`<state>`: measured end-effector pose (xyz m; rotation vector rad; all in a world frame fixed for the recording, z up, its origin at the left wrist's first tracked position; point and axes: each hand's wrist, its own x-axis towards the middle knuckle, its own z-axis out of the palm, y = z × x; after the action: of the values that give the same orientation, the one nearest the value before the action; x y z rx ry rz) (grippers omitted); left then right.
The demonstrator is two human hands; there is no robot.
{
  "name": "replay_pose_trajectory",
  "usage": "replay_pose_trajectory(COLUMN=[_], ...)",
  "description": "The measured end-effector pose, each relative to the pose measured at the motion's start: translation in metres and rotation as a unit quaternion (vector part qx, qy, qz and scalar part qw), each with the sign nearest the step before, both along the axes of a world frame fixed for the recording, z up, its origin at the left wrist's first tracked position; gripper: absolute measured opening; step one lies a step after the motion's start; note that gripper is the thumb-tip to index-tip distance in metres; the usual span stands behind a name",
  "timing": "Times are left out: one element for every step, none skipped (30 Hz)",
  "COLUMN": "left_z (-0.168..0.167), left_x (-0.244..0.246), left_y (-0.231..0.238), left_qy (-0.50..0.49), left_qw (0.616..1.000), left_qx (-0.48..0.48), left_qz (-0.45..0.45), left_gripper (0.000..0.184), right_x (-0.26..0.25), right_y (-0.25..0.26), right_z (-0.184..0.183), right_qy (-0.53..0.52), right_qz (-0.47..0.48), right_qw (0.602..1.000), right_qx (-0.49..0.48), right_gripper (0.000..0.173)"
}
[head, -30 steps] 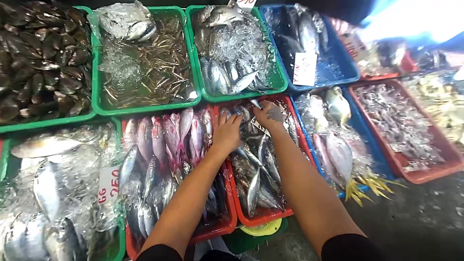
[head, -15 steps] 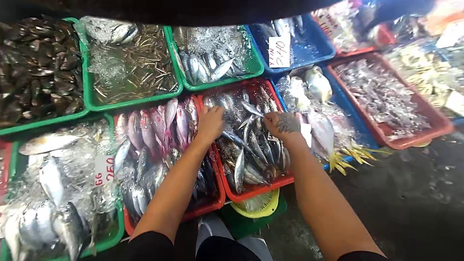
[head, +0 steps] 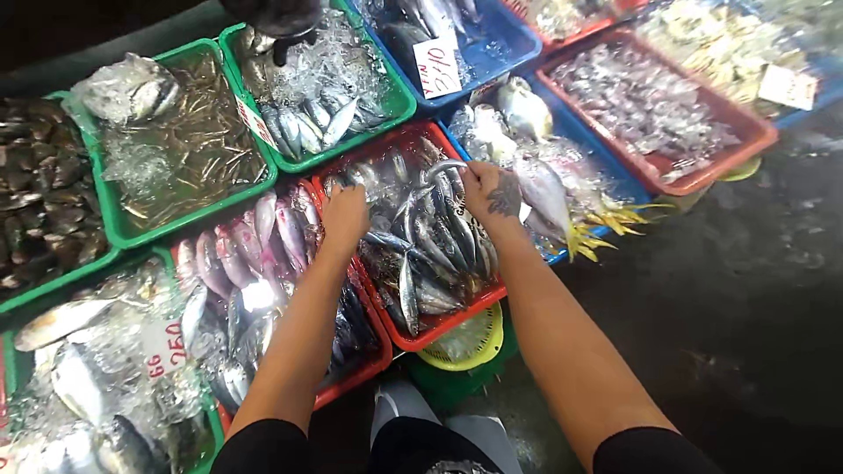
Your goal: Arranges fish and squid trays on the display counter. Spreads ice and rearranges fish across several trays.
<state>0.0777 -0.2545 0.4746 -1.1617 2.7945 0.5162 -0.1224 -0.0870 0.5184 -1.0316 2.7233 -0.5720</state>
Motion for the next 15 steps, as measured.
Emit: replay_pose_trajectory(left_z=[-0.002,-0.005,-0.004,0.0,0.005,0.008,0.014,0.022,0.028,0.031,0.033,0.032,0.031,0.031,0.031], left_x=[0.001,0.003,0.003,0.003,0.003,0.005,0.004,-0.003,-0.01,-0.019,-0.029,-0.038,-0.046,-0.051,-0.053], left_y=[0.002,0.002,0.001,-0.001,-0.002,-0.002,-0.004,-0.009,-0.012,-0.015,-0.017,-0.018,-0.019,-0.015,-0.01], left_qy=[-0.002,-0.002,-0.006,-0.011,-0.011,-0.003,0.026,0.069,0.113,0.151,0.176,0.183,0.172,0.141,0.106], left_qw=[1.0,1.0,1.0,1.0,0.999,0.996,0.992,0.984,0.974,0.963,0.952,0.947,0.95,0.958,0.967], left_qx=[-0.014,-0.017,-0.012,0.008,0.038,0.076,0.115,0.149,0.178,0.201,0.221,0.231,0.227,0.219,0.207], left_qz=[0.0,0.002,0.008,0.018,0.028,0.037,0.05,0.068,0.086,0.101,0.117,0.127,0.127,0.12,0.103], left_gripper=[0.043,0.042,0.042,0.044,0.046,0.049,0.049,0.049,0.05,0.053,0.057,0.06,0.062,0.063,0.062], right_x=[-0.002,-0.005,-0.008,-0.011,-0.012,-0.008,-0.006,-0.008,-0.007,-0.008,-0.009,-0.011,-0.016,-0.019,-0.019], right_y=[-0.004,-0.006,-0.007,-0.007,-0.005,0.003,0.008,0.006,0.005,0.002,-0.003,-0.008,-0.014,-0.019,-0.023], right_z=[-0.003,-0.008,-0.013,-0.015,-0.018,-0.023,-0.027,-0.025,-0.025,-0.025,-0.026,-0.028,-0.029,-0.03,-0.03], right_qy=[0.006,-0.002,-0.025,-0.058,-0.084,-0.097,-0.1,-0.101,-0.107,-0.111,-0.115,-0.117,-0.117,-0.122,-0.13], right_qz=[-0.003,-0.004,0.0,0.004,0.006,0.002,-0.002,-0.007,-0.011,-0.013,-0.009,0.002,0.018,0.033,0.044], right_qw=[1.0,1.0,1.0,0.998,0.996,0.994,0.994,0.994,0.993,0.993,0.993,0.993,0.993,0.992,0.99], right_qx=[-0.015,-0.019,-0.008,0.019,0.038,0.046,0.046,0.041,0.039,0.032,0.026,0.021,0.02,0.03,0.045], right_gripper=[0.039,0.039,0.039,0.045,0.052,0.055,0.054,0.053,0.054,0.054,0.054,0.053,0.05,0.046,0.045])
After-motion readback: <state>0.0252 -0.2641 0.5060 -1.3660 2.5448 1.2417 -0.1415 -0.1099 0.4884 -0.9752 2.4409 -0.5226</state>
